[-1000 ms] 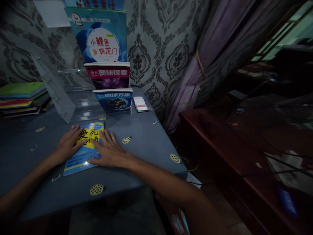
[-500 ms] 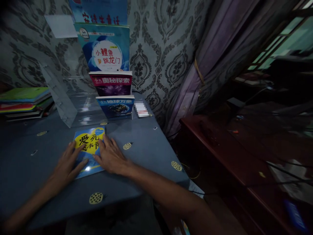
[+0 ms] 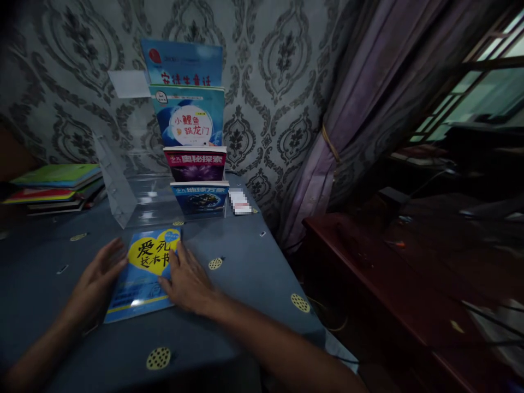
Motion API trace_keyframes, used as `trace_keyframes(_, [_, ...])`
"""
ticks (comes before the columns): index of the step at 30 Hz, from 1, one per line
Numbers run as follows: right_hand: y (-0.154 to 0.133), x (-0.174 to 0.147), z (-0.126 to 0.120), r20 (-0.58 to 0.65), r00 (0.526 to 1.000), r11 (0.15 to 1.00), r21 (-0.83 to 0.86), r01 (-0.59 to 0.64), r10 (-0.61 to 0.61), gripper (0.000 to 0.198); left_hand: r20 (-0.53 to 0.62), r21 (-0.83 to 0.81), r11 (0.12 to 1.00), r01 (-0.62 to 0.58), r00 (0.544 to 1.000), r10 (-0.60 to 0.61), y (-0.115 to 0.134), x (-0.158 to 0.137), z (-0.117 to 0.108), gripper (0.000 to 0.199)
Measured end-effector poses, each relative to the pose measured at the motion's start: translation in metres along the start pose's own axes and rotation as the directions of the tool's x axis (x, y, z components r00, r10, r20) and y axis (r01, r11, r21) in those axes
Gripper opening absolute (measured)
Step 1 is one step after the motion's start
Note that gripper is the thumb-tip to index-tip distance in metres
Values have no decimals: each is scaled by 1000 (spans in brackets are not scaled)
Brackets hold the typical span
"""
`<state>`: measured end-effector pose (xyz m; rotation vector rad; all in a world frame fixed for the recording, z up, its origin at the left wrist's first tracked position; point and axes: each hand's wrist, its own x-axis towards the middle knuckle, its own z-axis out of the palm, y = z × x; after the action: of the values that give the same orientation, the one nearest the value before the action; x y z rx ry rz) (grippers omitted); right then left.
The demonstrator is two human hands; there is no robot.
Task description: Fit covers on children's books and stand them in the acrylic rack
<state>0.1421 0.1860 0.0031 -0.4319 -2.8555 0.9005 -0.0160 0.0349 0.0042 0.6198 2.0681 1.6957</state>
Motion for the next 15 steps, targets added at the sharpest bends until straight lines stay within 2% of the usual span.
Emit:
trace_keyframes(2, [0,0,-1,9,1000,1000,18,-6,6,73,-81,-170,981,90,991,-105,9,2,-1,63])
trace_keyframes(4, [0,0,-1,18,1000,1000,27,-10,9,73,-109,-315,935,165,972,-208,18,4,-1,60])
trace_keyframes(7, [2,-1,0,16,1000,999,37,-2,2,73,-7,-469,826,313,934,-358,30,4,2,56])
trace_keyframes(11, [3,-2,0,1,1000,998,68,2,-2,72,141,-506,714,484,863,-485,40,-2,9,56])
trace_keyframes(13, [3,-3,-1,3,1000,995,95,0,0,72,165,-501,699,510,849,-502,40,-4,12,59])
trace_keyframes(15, [3,-4,-3,10,1000,990,140,-6,5,73,173,-500,703,506,853,-492,39,-6,13,61])
